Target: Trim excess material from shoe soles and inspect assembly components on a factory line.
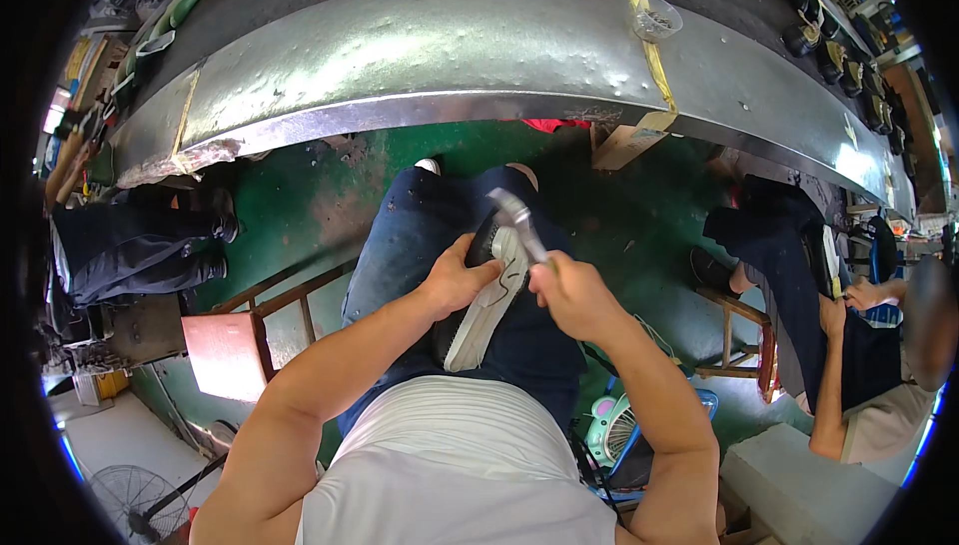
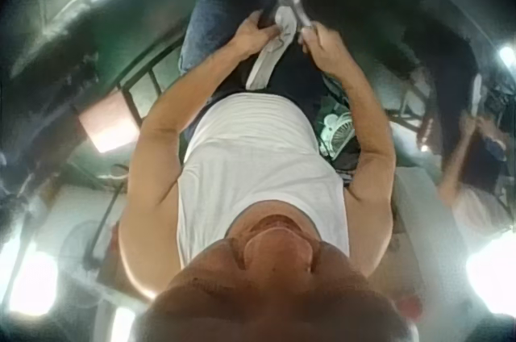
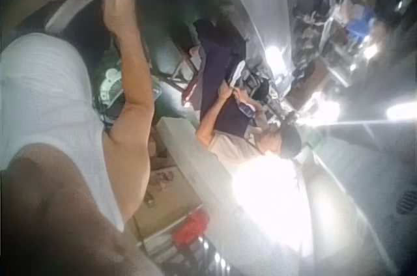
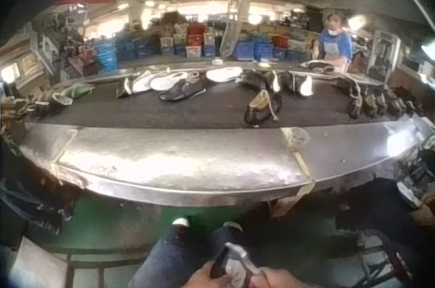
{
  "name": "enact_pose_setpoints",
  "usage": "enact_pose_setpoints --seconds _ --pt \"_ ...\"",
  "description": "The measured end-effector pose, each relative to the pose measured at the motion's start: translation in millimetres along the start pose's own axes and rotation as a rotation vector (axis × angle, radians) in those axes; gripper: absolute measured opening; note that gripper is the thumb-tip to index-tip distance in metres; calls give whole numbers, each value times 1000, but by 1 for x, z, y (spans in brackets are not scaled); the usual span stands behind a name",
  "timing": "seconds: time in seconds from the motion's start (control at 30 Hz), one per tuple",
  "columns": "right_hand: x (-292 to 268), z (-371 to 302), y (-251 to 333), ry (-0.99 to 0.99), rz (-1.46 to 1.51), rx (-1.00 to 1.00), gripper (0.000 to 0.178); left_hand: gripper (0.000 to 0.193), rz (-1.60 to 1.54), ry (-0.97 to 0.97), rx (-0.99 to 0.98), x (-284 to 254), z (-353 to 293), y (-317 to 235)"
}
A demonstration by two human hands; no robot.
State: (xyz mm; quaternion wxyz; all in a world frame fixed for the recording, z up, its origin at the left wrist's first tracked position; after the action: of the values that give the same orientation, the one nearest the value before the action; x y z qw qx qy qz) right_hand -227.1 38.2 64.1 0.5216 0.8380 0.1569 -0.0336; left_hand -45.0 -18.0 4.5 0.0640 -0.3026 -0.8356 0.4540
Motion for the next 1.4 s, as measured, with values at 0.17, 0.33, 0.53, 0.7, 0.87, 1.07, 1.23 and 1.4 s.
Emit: enact_pose_setpoints --seconds 0.17,0.33,0.53,0.7,0.87,1.07,1.23,1.4 --pt "1 14 4 76 -394 47 40 66 79 -27 -7 -6 6 8" --pt "6 9 -14 46 -492 58 38 70 71 44 -49 -8 9 6" --pt "10 -52 -38 302 -204 365 21 72 -128 113 -109 -13 9 9" --pt "51 -59 -27 7 -726 -357 37 77 -218 198 -128 -6 16 19" --pt "61 -43 -22 96 -752 -109 31 92 -371 222 -158 -10 12 23" --pt "71 -66 -49 -84 -576 -185 25 104 -254 162 -66 -7 38 63" --pt "64 -85 -61 167 -468 270 21 95 35 199 304 5 -14 20" --pt "68 -100 -49 19 -537 101 20 96 -175 222 95 17 -20 50"
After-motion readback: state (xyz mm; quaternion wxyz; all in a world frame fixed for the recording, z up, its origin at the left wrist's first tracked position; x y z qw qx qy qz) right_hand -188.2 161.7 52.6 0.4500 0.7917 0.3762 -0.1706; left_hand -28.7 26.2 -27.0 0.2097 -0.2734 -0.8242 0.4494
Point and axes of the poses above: each hand's wrist, its own z-axis towards the middle knuckle, its own x-axis out of the palm, y = z × x, the point moved 6 cm from there along z, towards the middle knuckle, and after that the axes turned 5 degrees about x, right-handed, at the moved point
